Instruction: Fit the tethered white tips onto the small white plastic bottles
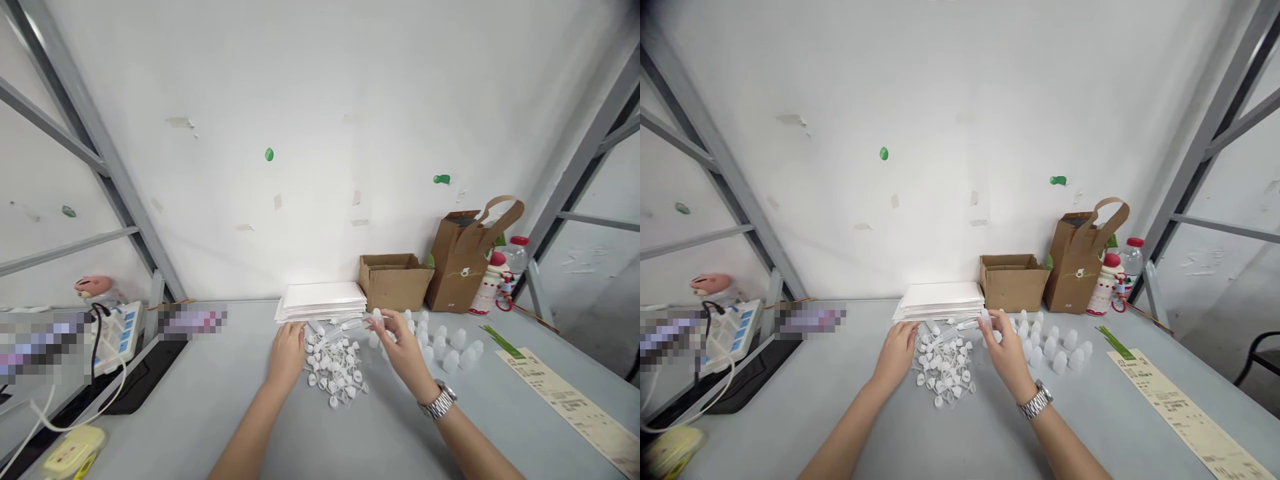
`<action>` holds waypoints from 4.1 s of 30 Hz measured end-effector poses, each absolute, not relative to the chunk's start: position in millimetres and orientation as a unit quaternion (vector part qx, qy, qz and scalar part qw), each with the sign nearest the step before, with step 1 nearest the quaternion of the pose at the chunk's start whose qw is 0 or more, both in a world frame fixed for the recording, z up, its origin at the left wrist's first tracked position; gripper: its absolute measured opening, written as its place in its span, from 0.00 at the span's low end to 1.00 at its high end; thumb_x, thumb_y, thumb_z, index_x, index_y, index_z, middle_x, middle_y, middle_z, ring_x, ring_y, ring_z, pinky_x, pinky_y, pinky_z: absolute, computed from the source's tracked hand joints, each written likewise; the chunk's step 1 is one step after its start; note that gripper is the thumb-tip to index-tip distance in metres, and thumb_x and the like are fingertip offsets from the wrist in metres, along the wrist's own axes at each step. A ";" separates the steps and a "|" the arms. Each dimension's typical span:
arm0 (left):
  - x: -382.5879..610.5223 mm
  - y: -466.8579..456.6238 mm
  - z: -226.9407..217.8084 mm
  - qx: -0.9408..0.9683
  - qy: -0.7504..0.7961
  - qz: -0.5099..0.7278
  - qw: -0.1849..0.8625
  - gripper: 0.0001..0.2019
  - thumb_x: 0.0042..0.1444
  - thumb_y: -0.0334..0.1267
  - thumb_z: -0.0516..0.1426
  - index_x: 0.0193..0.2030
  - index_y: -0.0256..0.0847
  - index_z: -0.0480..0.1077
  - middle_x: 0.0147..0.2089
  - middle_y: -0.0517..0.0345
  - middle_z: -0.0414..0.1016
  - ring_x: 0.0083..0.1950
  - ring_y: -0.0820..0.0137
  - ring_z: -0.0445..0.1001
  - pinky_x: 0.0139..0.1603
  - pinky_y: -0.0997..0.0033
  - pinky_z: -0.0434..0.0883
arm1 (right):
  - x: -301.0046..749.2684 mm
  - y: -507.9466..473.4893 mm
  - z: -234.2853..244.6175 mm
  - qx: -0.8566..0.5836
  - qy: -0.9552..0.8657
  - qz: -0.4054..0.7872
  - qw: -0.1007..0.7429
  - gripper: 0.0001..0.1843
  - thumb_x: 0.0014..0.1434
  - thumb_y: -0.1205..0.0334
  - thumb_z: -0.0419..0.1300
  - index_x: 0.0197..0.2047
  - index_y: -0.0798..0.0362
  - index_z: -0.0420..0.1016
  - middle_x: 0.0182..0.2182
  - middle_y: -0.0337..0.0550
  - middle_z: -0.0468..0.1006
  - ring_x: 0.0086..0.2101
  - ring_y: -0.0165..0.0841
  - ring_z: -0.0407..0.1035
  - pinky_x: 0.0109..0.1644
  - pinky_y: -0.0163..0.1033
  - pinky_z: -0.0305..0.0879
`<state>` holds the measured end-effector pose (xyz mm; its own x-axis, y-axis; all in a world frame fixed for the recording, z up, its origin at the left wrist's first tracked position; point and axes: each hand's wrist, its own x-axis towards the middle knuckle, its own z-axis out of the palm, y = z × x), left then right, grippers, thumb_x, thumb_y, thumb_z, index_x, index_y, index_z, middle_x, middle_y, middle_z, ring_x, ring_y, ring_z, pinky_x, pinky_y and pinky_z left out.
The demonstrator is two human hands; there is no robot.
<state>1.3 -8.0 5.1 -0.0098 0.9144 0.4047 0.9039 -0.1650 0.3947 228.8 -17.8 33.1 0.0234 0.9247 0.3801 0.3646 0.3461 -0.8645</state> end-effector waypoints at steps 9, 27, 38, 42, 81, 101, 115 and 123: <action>-2.8 -5.4 -4.2 0.707 0.670 0.226 -0.020 0.18 0.55 0.26 0.44 0.49 0.37 0.68 0.43 0.47 0.69 0.46 0.62 0.66 0.47 0.63 0.63 | 249.5 -7.2 43.0 -0.565 -0.579 0.132 0.573 0.20 0.52 0.45 0.54 0.36 0.53 0.70 0.26 0.38 0.65 0.27 0.31 0.60 0.33 0.39 0.61; -2.9 -5.8 -4.6 0.734 0.652 0.190 0.000 0.19 0.53 0.27 0.45 0.49 0.41 0.67 0.41 0.51 0.68 0.45 0.65 0.66 0.46 0.68 0.63 | 252.7 -5.3 42.2 -0.558 -0.639 0.174 0.500 0.20 0.53 0.44 0.53 0.33 0.53 0.73 0.24 0.42 0.74 0.26 0.33 0.66 0.30 0.38 0.62; -7.2 -3.3 -3.4 0.703 0.683 0.197 -0.022 0.23 0.51 0.23 0.44 0.51 0.42 0.66 0.46 0.50 0.68 0.48 0.65 0.65 0.47 0.68 0.62 | 246.6 -10.5 41.8 -0.544 -0.728 0.132 0.396 0.17 0.57 0.48 0.50 0.32 0.51 0.72 0.26 0.41 0.75 0.26 0.33 0.66 0.33 0.39 0.61; -9.1 -0.4 -6.4 0.710 0.675 0.198 -0.035 0.21 0.53 0.25 0.45 0.51 0.46 0.66 0.50 0.50 0.66 0.52 0.63 0.63 0.48 0.66 0.62 | 249.4 -9.0 41.7 -0.562 -0.729 0.119 0.373 0.13 0.55 0.51 0.52 0.31 0.50 0.71 0.22 0.39 0.74 0.24 0.33 0.66 0.35 0.40 0.59; -10.8 0.1 -0.3 0.713 0.611 0.333 0.080 0.16 0.53 0.32 0.50 0.49 0.42 0.67 0.42 0.55 0.70 0.45 0.68 0.70 0.46 0.69 0.66 | 238.9 -14.7 33.2 -0.558 -0.786 -0.016 0.264 0.06 0.55 0.65 0.52 0.31 0.53 0.69 0.25 0.39 0.72 0.27 0.33 0.65 0.34 0.38 0.53; 11.3 -13.2 28.5 0.462 0.424 0.549 0.552 0.17 0.37 0.40 0.64 0.37 0.39 0.72 0.39 0.53 0.77 0.42 0.64 0.74 0.43 0.66 0.69 | 209.5 -29.8 29.9 -0.484 -0.773 0.197 0.360 0.18 0.62 0.52 0.45 0.29 0.52 0.68 0.24 0.38 0.72 0.25 0.30 0.63 0.31 0.35 0.56; 23.1 -17.2 21.3 0.421 0.445 0.527 0.589 0.17 0.37 0.45 0.64 0.31 0.36 0.70 0.32 0.54 0.77 0.36 0.66 0.76 0.38 0.68 0.71 | 192.6 -41.0 16.9 -0.445 -0.831 0.103 0.318 0.17 0.63 0.61 0.44 0.24 0.53 0.63 0.22 0.38 0.69 0.25 0.30 0.60 0.34 0.36 0.54; 16.7 -13.2 23.2 0.363 0.442 0.606 0.552 0.18 0.33 0.44 0.65 0.30 0.37 0.68 0.33 0.57 0.76 0.39 0.66 0.75 0.42 0.66 0.71 | 193.4 -42.6 16.3 -0.464 -0.814 0.117 0.329 0.18 0.63 0.60 0.44 0.23 0.52 0.62 0.21 0.37 0.67 0.24 0.30 0.59 0.34 0.37 0.55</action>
<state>16.7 -13.2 23.2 -0.1265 0.9908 -0.0490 -0.3488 0.0018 0.9372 193.4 -42.6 16.3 -0.3521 0.8324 0.4280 0.6785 0.5420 -0.4959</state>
